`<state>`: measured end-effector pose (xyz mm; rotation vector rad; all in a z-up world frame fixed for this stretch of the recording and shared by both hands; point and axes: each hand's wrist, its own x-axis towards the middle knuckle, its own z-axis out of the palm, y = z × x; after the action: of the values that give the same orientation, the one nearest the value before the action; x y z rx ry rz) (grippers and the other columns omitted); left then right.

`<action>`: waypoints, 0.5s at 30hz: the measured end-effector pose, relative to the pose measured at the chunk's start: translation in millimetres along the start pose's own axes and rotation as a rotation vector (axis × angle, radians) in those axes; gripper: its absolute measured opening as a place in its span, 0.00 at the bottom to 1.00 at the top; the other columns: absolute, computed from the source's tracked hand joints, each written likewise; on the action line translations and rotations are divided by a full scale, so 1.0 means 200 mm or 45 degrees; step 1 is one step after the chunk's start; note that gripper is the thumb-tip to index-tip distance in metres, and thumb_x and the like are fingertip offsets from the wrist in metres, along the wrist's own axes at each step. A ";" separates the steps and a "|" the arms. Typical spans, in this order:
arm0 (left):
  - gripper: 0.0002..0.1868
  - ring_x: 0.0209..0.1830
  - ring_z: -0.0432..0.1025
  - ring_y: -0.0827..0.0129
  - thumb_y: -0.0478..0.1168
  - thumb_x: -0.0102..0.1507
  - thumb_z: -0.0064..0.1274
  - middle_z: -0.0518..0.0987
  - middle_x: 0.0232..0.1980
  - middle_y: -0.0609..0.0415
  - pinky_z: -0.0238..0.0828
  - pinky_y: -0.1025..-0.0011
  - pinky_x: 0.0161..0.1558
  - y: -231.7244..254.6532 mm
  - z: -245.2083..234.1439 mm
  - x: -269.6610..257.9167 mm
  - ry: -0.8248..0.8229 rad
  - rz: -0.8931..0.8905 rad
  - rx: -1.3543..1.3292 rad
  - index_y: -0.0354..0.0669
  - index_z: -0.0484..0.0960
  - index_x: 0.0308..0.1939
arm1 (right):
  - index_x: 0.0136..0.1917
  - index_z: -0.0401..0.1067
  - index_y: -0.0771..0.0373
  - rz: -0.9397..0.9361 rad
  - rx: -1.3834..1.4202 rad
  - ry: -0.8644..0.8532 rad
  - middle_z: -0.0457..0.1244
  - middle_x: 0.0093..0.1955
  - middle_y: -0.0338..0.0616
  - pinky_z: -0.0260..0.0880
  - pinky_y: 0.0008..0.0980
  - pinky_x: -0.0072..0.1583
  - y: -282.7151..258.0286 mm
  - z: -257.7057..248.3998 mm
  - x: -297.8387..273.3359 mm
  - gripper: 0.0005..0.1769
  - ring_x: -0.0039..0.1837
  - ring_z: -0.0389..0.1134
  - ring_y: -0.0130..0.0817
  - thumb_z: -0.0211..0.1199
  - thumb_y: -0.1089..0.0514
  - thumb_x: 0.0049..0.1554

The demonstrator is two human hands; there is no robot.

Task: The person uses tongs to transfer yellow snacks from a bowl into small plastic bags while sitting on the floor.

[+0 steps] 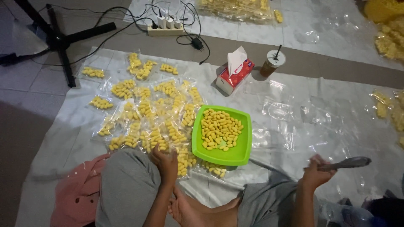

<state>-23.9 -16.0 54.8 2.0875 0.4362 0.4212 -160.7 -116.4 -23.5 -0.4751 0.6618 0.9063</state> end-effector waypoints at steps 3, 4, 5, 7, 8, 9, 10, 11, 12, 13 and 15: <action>0.37 0.60 0.58 0.50 0.43 0.58 0.64 0.62 0.65 0.38 0.68 0.51 0.49 0.30 -0.06 -0.06 -0.067 0.082 0.204 0.50 0.62 0.67 | 0.47 0.70 0.55 -0.841 -0.293 0.731 0.66 0.46 0.36 0.64 0.32 0.49 -0.57 -0.10 -0.29 0.10 0.46 0.65 0.30 0.54 0.48 0.61; 0.38 0.67 0.56 0.48 0.39 0.57 0.63 0.58 0.70 0.38 0.65 0.47 0.57 0.34 -0.02 -0.10 -0.210 0.137 0.026 0.52 0.63 0.69 | 0.50 0.69 0.55 -1.115 -0.387 0.985 0.67 0.51 0.38 0.66 0.36 0.53 -0.96 0.00 -0.80 0.05 0.50 0.66 0.33 0.58 0.55 0.60; 0.40 0.74 0.53 0.46 0.35 0.56 0.63 0.55 0.75 0.39 0.61 0.43 0.65 0.38 0.02 -0.14 -0.352 0.190 -0.153 0.54 0.64 0.71 | 0.53 0.68 0.55 -1.385 -0.481 1.243 0.68 0.56 0.39 0.68 0.41 0.56 -1.12 0.05 -1.52 0.09 0.54 0.67 0.35 0.63 0.62 0.59; 0.42 0.74 0.57 0.51 0.45 0.54 0.62 0.59 0.75 0.44 0.64 0.47 0.66 0.64 -0.01 -0.21 -0.659 -0.051 -0.419 0.54 0.64 0.71 | 0.50 0.64 0.55 -1.344 -0.474 1.145 0.69 0.55 0.43 0.66 0.40 0.52 -1.05 0.09 -1.46 0.12 0.49 0.65 0.37 0.63 0.65 0.57; 0.45 0.74 0.61 0.56 0.55 0.52 0.62 0.63 0.76 0.49 0.66 0.52 0.68 0.76 -0.03 -0.24 -0.959 -0.295 -0.683 0.55 0.63 0.71 | 0.48 0.60 0.54 -1.299 -0.466 1.043 0.69 0.54 0.46 0.65 0.39 0.47 -1.02 0.11 -1.43 0.15 0.45 0.64 0.38 0.64 0.67 0.54; 0.45 0.74 0.61 0.56 0.55 0.52 0.62 0.63 0.76 0.49 0.66 0.52 0.68 0.78 -0.01 -0.27 -0.956 -0.299 -0.682 0.55 0.63 0.71 | 0.48 0.60 0.54 -1.295 -0.467 1.042 0.69 0.54 0.46 0.65 0.39 0.47 -0.98 0.11 -1.39 0.15 0.45 0.64 0.38 0.64 0.67 0.54; 0.50 0.78 0.55 0.52 0.58 0.53 0.60 0.56 0.80 0.51 0.61 0.48 0.71 0.79 0.00 -0.28 -1.289 -0.372 -0.856 0.58 0.53 0.76 | 0.50 0.63 0.55 -1.197 -0.345 1.002 0.68 0.55 0.46 0.66 0.44 0.52 -0.95 0.12 -1.35 0.15 0.51 0.65 0.42 0.65 0.66 0.53; 0.56 0.81 0.50 0.49 0.61 0.54 0.59 0.49 0.84 0.53 0.57 0.45 0.73 0.81 0.02 -0.30 -1.624 -0.445 -1.027 0.63 0.43 0.80 | 0.53 0.66 0.56 -1.097 -0.225 0.960 0.66 0.55 0.46 0.67 0.49 0.56 -0.91 0.13 -1.31 0.17 0.56 0.66 0.45 0.66 0.65 0.52; 0.56 0.81 0.50 0.49 0.61 0.54 0.59 0.49 0.84 0.53 0.57 0.45 0.73 0.82 0.03 -0.30 -1.621 -0.441 -1.027 0.63 0.43 0.80 | 0.53 0.66 0.56 -1.098 -0.227 0.956 0.66 0.55 0.46 0.67 0.49 0.56 -0.88 0.14 -1.27 0.17 0.56 0.66 0.45 0.66 0.65 0.52; 0.56 0.82 0.48 0.50 0.58 0.56 0.61 0.50 0.83 0.47 0.52 0.45 0.74 0.84 0.04 -0.30 -1.528 -0.373 -1.329 0.56 0.44 0.80 | 0.52 0.67 0.57 -1.085 -0.314 0.917 0.68 0.53 0.46 0.65 0.50 0.54 -0.85 0.14 -1.24 0.16 0.54 0.67 0.45 0.67 0.65 0.50; 0.56 0.83 0.47 0.51 0.56 0.58 0.63 0.50 0.82 0.40 0.47 0.46 0.76 0.84 0.05 -0.29 -1.425 -0.302 -1.630 0.49 0.44 0.80 | 0.50 0.67 0.58 -1.070 -0.402 0.882 0.71 0.51 0.47 0.63 0.52 0.52 -0.78 0.09 -1.16 0.16 0.52 0.67 0.44 0.67 0.65 0.49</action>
<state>-47.0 -135.7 186.1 0.7461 -0.2523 -0.5311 -127.0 -318.0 167.5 -1.2665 0.8353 0.0130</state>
